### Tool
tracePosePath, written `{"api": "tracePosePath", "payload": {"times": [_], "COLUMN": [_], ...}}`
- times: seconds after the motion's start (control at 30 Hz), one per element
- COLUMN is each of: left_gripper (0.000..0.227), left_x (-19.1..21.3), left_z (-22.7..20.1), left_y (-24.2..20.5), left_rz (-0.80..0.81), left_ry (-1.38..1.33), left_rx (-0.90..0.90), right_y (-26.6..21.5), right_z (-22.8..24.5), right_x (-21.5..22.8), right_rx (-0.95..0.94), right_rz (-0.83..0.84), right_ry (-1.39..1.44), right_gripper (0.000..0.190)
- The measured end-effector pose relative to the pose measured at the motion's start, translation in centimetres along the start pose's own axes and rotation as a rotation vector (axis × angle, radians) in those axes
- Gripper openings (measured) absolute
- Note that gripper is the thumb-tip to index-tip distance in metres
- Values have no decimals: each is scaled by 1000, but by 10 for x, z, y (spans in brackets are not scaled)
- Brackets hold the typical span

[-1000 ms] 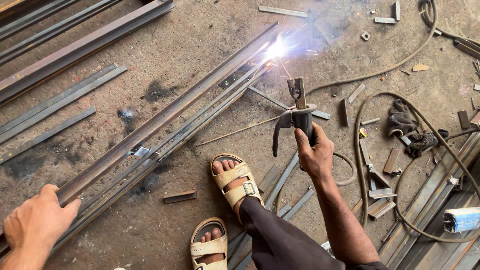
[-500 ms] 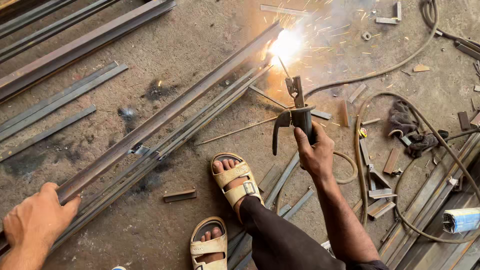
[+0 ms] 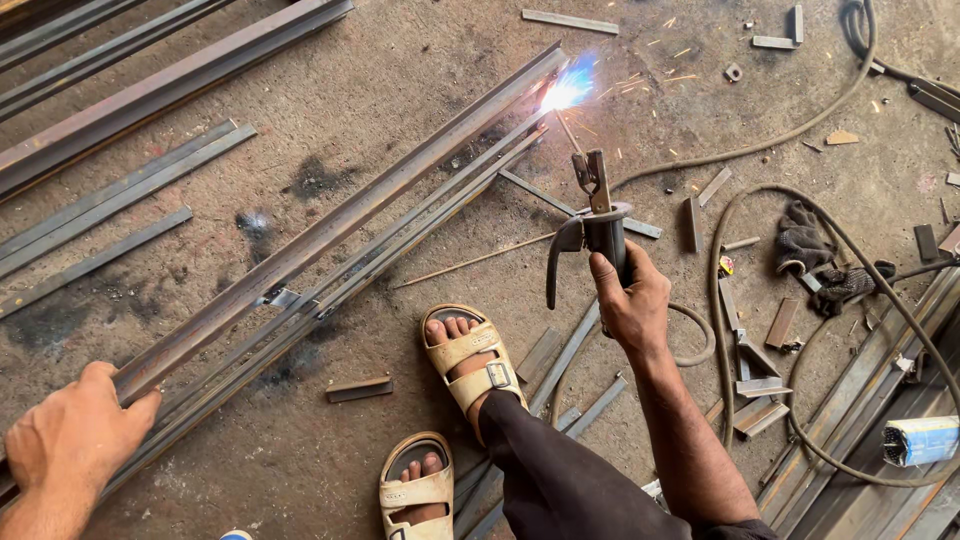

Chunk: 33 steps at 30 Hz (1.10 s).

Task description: The person welds a rectangular metal frame structure on the floor using a handheld welding torch. They systematically join metal bars to the frame, creating bright sparks and molten metal at the contact points. The person adjusts the frame's position and the torch angle to complete the welds.

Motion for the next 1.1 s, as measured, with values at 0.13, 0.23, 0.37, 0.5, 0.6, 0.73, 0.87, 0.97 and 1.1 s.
{"api": "tracePosePath", "payload": {"times": [0.13,0.23,0.37,0.5,0.6,0.73,0.87,0.97,1.1], "left_gripper": [56,56,56,52,52,53,54,55,55], "left_x": [0,1,3,3,3,5,7,6,5], "left_z": [0,0,-1,-3,-4,-4,-5,-4,-4], "left_y": [-1,-1,-2,-2,-3,-4,-5,-4,-3], "left_rz": [-9,-12,-24,35,39,30,4,8,-9], "left_ry": [-1,-8,-8,22,40,30,13,7,-7], "left_rx": [-6,-9,-14,4,13,8,-11,-6,-8], "right_y": [1,2,2,3,3,4,5,5,7], "right_z": [-2,-3,-5,-6,-7,-5,-3,-2,-1], "right_x": [0,1,0,0,0,0,0,0,0], "right_rx": [-27,-34,-45,-65,-77,-77,-72,-81,-102], "right_rz": [8,9,23,42,54,62,59,63,62], "right_ry": [17,8,39,37,43,60,76,91,130], "right_gripper": [47,47,49,50,50,49,48,46,43]}}
Point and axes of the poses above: each hand's wrist, its own y-axis towards the middle knuckle, its own x-axis out of the back of the hand, z = x × y, the point moved 6 cm from there along y, towards the middle knuckle, and after that the axes turned 3 degrees about x, right-handed, at the moved point
